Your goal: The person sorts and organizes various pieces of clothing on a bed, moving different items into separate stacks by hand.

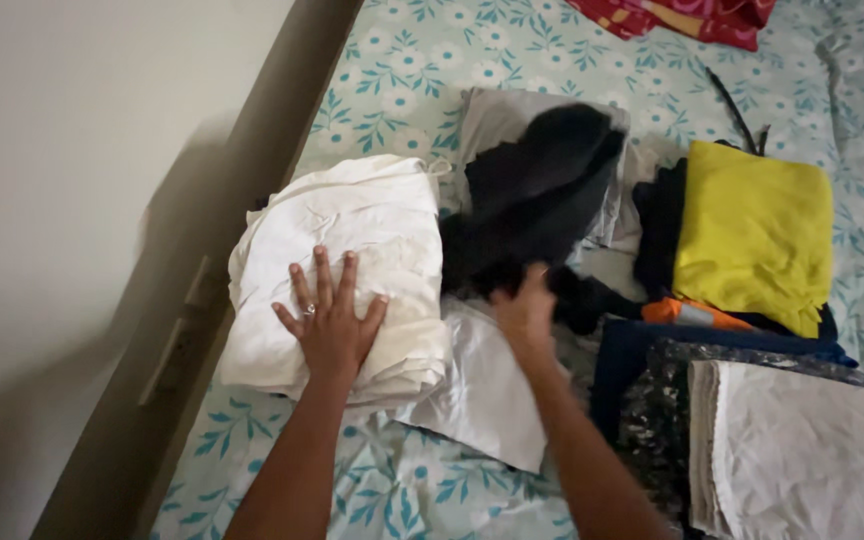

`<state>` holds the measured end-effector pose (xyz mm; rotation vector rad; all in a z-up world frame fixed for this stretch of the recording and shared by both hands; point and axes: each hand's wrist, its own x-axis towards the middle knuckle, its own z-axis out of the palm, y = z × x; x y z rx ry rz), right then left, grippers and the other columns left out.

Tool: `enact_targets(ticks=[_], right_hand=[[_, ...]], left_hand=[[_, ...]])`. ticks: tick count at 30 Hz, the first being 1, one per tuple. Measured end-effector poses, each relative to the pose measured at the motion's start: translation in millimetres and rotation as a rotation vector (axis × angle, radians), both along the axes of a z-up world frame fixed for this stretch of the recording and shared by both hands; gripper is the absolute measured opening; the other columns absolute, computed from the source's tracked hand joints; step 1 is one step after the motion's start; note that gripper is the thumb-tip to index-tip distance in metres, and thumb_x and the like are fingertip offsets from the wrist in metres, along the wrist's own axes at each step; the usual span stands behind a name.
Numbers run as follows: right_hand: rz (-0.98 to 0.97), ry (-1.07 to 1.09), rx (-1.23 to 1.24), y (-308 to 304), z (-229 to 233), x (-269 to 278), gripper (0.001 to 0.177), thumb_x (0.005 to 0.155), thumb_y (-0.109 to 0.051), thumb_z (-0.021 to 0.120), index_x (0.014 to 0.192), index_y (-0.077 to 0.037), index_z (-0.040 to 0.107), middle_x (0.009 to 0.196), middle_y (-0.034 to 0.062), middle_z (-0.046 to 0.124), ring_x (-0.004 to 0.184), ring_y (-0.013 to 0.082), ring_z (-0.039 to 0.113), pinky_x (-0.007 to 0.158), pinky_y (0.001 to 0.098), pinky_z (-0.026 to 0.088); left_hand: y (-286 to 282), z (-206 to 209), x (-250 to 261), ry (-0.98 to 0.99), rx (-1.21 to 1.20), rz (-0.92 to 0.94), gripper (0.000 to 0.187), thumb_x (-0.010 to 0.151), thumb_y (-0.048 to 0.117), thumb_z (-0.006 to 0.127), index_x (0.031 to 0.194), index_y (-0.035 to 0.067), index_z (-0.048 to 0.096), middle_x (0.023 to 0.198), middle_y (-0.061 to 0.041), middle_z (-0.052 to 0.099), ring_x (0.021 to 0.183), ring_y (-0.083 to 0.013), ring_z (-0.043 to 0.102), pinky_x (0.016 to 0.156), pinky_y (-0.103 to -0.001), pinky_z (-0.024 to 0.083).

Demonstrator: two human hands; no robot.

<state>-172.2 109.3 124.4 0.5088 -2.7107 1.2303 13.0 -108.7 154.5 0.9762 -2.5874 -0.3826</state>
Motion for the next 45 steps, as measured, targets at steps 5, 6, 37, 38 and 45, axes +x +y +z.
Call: enact_targets(ticks=[5, 6, 37, 38, 45], right_hand=[[0.076, -0.134, 0.254, -9.6, 32.1, 24.0, 0.080, 0.075, -0.025, 0.085, 0.137, 0.004, 0.044, 0.125, 0.0337, 0.058, 0.110, 0.0504, 0.061, 0.088, 0.0519, 0.052], [0.045, -0.149, 0.313, -8.5, 48.3, 26.9, 0.075, 0.079, -0.033, 0.086, 0.134, 0.001, 0.048, 0.128, 0.0319, 0.058, 0.112, 0.0485, 0.061, 0.090, 0.0505, 0.053], [0.508, -0.341, -0.803, 206.5, 282.8, 187.4, 0.042, 0.102, -0.020, 0.058, 0.141, -0.004, 0.056, 0.134, 0.0137, 0.066, 0.121, 0.0288, 0.063, 0.103, 0.0417, 0.051], [0.522, -0.365, -0.803, 213.5, 285.2, 200.8, 0.042, 0.102, -0.020, 0.058, 0.141, -0.004, 0.056, 0.135, 0.0141, 0.065, 0.121, 0.0290, 0.063, 0.104, 0.0419, 0.051], [0.538, -0.173, -0.354, 283.4, 321.9, 292.4, 0.039, 0.102, -0.016, 0.062, 0.136, 0.004, 0.061, 0.129, 0.0199, 0.071, 0.116, 0.0328, 0.066, 0.103, 0.0452, 0.054]], left_hand=[[0.5, -0.6, -0.5, 0.012, -0.013, -0.005, 0.079, 0.087, 0.063, 0.061, 0.158, 0.035, 0.040, 0.172, -0.003, 0.018, 0.156, -0.0395, 0.012, 0.112, -0.079, 0.009], [0.2, -1.4, -0.4, 0.011, -0.018, -0.005, 0.079, 0.087, 0.064, 0.061, 0.158, 0.035, 0.040, 0.172, -0.003, 0.018, 0.156, -0.0393, 0.012, 0.112, -0.079, 0.008], [139.8, 226.8, 147.9, 1.032, 1.478, -0.847, 0.073, 0.104, 0.051, 0.057, 0.162, 0.019, 0.027, 0.154, -0.012, 0.049, 0.132, -0.0286, 0.057, 0.107, -0.049, 0.047], [149.4, 249.7, 156.2, 1.165, 0.808, -0.967, 0.068, 0.111, 0.035, 0.068, 0.160, 0.020, 0.023, 0.157, -0.012, 0.047, 0.140, -0.0285, 0.053, 0.118, -0.047, 0.044], [175.9, 401.9, 219.7, 1.059, 1.883, -0.548, 0.050, 0.084, 0.014, 0.080, 0.131, 0.005, 0.064, 0.124, -0.010, 0.071, 0.115, -0.0286, 0.066, 0.103, -0.047, 0.052]])
